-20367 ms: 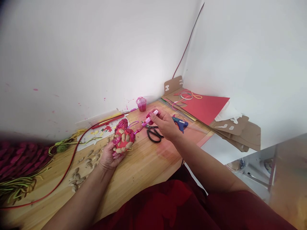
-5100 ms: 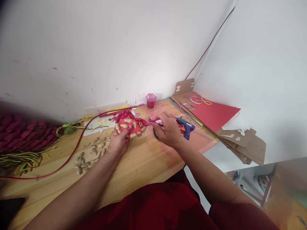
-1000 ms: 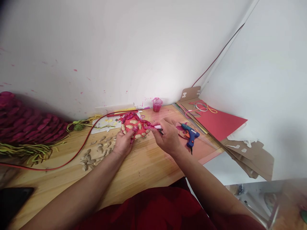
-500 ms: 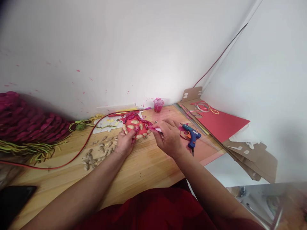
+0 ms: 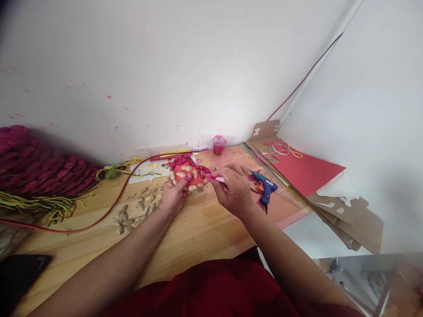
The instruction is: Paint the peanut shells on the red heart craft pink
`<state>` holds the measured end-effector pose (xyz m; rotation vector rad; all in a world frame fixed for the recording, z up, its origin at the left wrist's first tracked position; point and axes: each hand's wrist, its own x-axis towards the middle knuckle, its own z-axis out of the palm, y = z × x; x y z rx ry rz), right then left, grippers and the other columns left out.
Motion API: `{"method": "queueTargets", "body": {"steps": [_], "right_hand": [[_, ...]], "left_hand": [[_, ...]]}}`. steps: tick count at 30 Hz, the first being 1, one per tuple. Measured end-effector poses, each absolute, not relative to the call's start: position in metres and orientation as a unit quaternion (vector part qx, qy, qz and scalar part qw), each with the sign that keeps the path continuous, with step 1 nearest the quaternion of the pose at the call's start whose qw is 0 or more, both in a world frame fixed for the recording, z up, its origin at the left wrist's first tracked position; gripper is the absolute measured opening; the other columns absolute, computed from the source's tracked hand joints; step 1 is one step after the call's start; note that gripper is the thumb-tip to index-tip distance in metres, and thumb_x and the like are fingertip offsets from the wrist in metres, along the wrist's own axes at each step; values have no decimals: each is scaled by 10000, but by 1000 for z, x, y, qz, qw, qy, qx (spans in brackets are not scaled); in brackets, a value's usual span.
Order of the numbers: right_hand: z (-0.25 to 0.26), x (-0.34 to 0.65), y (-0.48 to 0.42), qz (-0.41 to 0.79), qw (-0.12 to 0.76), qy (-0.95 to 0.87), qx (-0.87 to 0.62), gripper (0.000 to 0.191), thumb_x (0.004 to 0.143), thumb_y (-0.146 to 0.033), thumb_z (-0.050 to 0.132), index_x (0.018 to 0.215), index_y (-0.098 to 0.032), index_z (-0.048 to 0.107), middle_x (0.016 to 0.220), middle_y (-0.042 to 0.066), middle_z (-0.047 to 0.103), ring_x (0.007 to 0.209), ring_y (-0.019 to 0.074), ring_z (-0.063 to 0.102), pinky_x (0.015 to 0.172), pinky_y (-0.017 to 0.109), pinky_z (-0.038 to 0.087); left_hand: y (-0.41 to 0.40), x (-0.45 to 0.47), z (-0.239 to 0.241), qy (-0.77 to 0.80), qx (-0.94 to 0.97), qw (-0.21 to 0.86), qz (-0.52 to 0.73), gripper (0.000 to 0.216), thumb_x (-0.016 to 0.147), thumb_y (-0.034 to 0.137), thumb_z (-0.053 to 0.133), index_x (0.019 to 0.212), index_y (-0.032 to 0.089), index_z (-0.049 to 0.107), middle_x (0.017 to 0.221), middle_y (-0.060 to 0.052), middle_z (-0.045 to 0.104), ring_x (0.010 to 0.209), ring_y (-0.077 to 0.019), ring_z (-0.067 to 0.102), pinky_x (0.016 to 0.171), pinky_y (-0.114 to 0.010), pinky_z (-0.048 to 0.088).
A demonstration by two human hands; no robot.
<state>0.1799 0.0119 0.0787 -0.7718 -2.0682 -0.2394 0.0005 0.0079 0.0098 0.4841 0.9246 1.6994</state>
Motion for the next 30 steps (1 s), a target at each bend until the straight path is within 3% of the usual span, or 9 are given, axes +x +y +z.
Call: {"method": "queueTargets", "body": {"steps": [15,19,26,30], "right_hand": [[72,179,10,-83,439,-842,-304,36,962,-252,662,940,-226,652,832,14,754,834,202,663,780,374,401],[73,180,9,-95,437,-839,-309,51,963,-253,657,920,-229,645,827,17,755,807,201,658,773,380,384],[72,178,8,-91,427,-852,-289,20,979,-254,641,970,-236,643,847,21,743,850,208,657,795,378,389],[72,177,5,-118,406,-858,-291,30,973,-234,632,944,-233,624,803,16,724,815,208,641,776,378,365]], "left_hand": [[6,1,16,398,199,543,712,442,449,388,986,713,158,715,632,-18,730,514,-146,650,501,-240,517],[5,1,18,407,193,540,711,443,424,380,989,664,164,686,633,-23,731,563,-165,685,550,-255,553],[7,1,12,388,209,541,716,470,472,403,985,798,156,755,727,-49,779,562,-169,695,522,-252,536],[7,2,12,400,204,539,713,436,462,389,981,744,163,738,698,-40,763,580,-187,705,540,-271,541]]}}
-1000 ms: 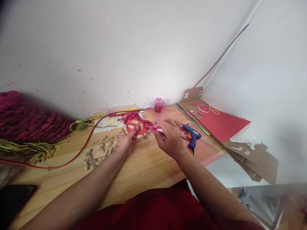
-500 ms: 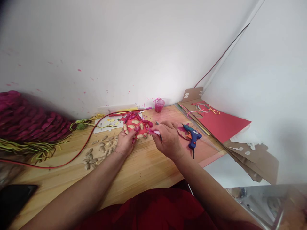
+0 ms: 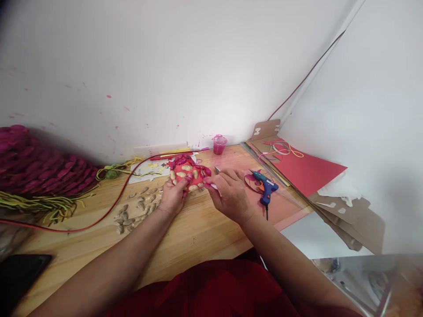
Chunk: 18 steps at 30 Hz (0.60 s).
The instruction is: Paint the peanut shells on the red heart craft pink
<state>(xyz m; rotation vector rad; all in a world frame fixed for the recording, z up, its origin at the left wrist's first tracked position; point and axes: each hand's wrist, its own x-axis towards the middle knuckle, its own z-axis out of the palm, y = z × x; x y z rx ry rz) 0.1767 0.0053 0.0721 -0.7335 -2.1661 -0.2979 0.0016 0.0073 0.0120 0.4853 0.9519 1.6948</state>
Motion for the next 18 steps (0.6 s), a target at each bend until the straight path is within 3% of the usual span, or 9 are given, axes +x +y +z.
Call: {"method": "queueTargets", "body": {"steps": [18], "right_hand": [[66,176,3,-133,384,-871,-277,35,974,-221,638,946,-235,621,827,12,741,842,201,647,826,376,361]], "left_hand": [[8,1,10,406,211,531,713,411,469,384,974,722,168,732,715,-48,772,651,-199,728,614,-281,569]]}}
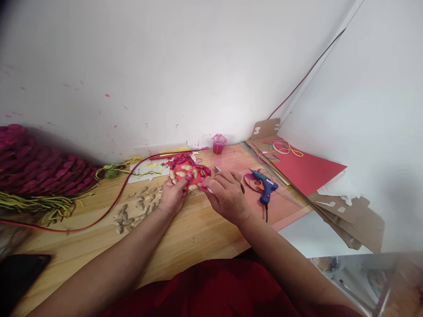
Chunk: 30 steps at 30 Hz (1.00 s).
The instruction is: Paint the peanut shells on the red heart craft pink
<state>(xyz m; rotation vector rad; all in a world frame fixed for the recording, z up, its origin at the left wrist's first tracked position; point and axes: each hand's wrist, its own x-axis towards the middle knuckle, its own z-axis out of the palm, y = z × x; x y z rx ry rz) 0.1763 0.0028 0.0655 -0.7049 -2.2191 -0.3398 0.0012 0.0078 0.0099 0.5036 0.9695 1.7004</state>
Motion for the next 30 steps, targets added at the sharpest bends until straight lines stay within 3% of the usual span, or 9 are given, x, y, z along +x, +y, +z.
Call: {"method": "queueTargets", "body": {"steps": [6,14,20,30], "right_hand": [[68,177,2,-150,392,-864,-278,66,959,-201,650,917,-228,607,816,23,720,850,206,638,810,372,364],[66,177,1,-154,386,-868,-270,63,956,-182,651,947,-226,607,817,15,732,849,202,646,820,382,360],[68,179,1,-142,405,-861,-272,79,955,-189,666,931,-228,603,798,10,707,835,196,631,800,374,355],[74,181,7,-137,418,-852,-285,35,974,-221,631,942,-223,615,813,27,707,832,214,638,777,389,356]], "left_hand": [[9,-1,5,427,215,525,704,423,491,403,966,747,154,740,655,-24,742,472,-120,609,439,-211,430],[7,1,11,406,206,531,714,433,450,390,989,685,171,699,632,-14,729,569,-161,688,544,-243,546],[7,1,13,405,198,537,713,439,449,387,983,664,173,665,655,-29,735,617,-182,711,571,-257,555],[6,0,13,415,204,534,708,416,469,374,965,686,156,686,583,3,685,451,-100,557,409,-191,388]]}}
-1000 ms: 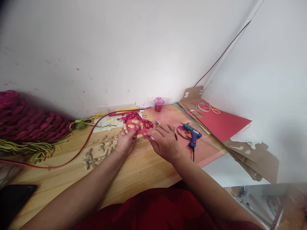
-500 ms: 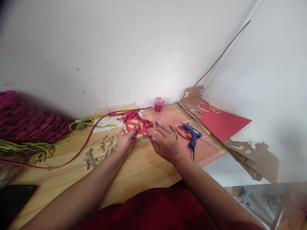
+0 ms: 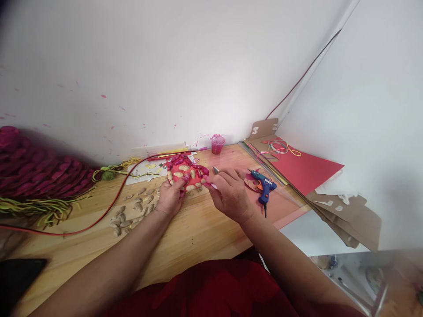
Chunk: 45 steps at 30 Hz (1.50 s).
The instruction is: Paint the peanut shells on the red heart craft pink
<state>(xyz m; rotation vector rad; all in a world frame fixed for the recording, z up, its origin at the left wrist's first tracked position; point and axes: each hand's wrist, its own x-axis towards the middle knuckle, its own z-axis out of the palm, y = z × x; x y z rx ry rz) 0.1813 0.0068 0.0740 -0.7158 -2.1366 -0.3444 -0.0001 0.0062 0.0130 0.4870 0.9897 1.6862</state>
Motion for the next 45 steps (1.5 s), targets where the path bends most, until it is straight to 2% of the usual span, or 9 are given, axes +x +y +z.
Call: {"method": "queueTargets", "body": {"steps": [4,8,11,18,23,30,36,42,45], "right_hand": [[78,183,9,-90,442,-836,-311,44,975,-245,639,936,-231,625,800,14,706,798,204,632,761,382,367],[80,184,13,-33,438,-831,-341,82,975,-278,642,908,-234,624,801,11,702,784,205,623,747,375,383],[83,186,18,-37,431,-830,-351,86,965,-277,641,894,-236,618,803,22,695,812,226,616,758,383,387],[88,188,25,18,439,-822,-362,126,971,-298,601,861,-239,584,800,28,664,797,231,602,735,376,404],[88,188,33,29,449,-815,-364,103,961,-294,596,874,-240,589,836,33,667,841,235,613,767,383,409],[85,190,39,125,481,-787,-366,93,956,-296,607,880,-243,598,799,6,650,766,194,607,725,343,431],[79,192,42,192,492,-762,-375,102,968,-318,592,899,-243,585,761,-8,636,736,180,602,711,330,445],[85,191,36,92,484,-791,-364,111,970,-332,600,902,-245,592,838,22,671,808,207,615,757,366,444],[88,189,26,63,450,-817,-355,132,974,-336,589,880,-243,588,846,40,677,837,228,620,767,387,438]], "left_hand": [[6,-1,14,421,202,538,702,426,463,367,966,694,153,679,548,28,654,378,-60,461,344,-166,302],[5,-1,17,403,198,543,709,447,441,367,982,667,159,658,555,19,654,486,-114,603,427,-185,447],[4,0,20,399,191,548,710,462,415,363,989,654,165,648,573,9,668,554,-147,661,479,-208,504],[4,0,21,402,190,551,706,453,412,341,980,666,183,640,490,49,585,471,-126,591,396,-183,389],[4,-1,19,407,197,546,706,438,435,339,977,689,168,664,545,25,642,484,-126,602,424,-195,423],[3,-1,23,408,173,554,705,492,388,322,992,692,160,639,511,49,601,372,-63,476,335,-158,256],[1,-1,27,402,166,559,706,499,409,297,992,744,160,648,574,34,652,463,-100,593,381,-155,363],[2,-1,24,408,182,549,707,502,412,323,992,755,159,663,628,19,697,432,-76,553,362,-157,338],[3,0,22,415,184,540,709,492,410,346,991,726,162,661,633,5,705,472,-100,592,384,-169,377]]}}
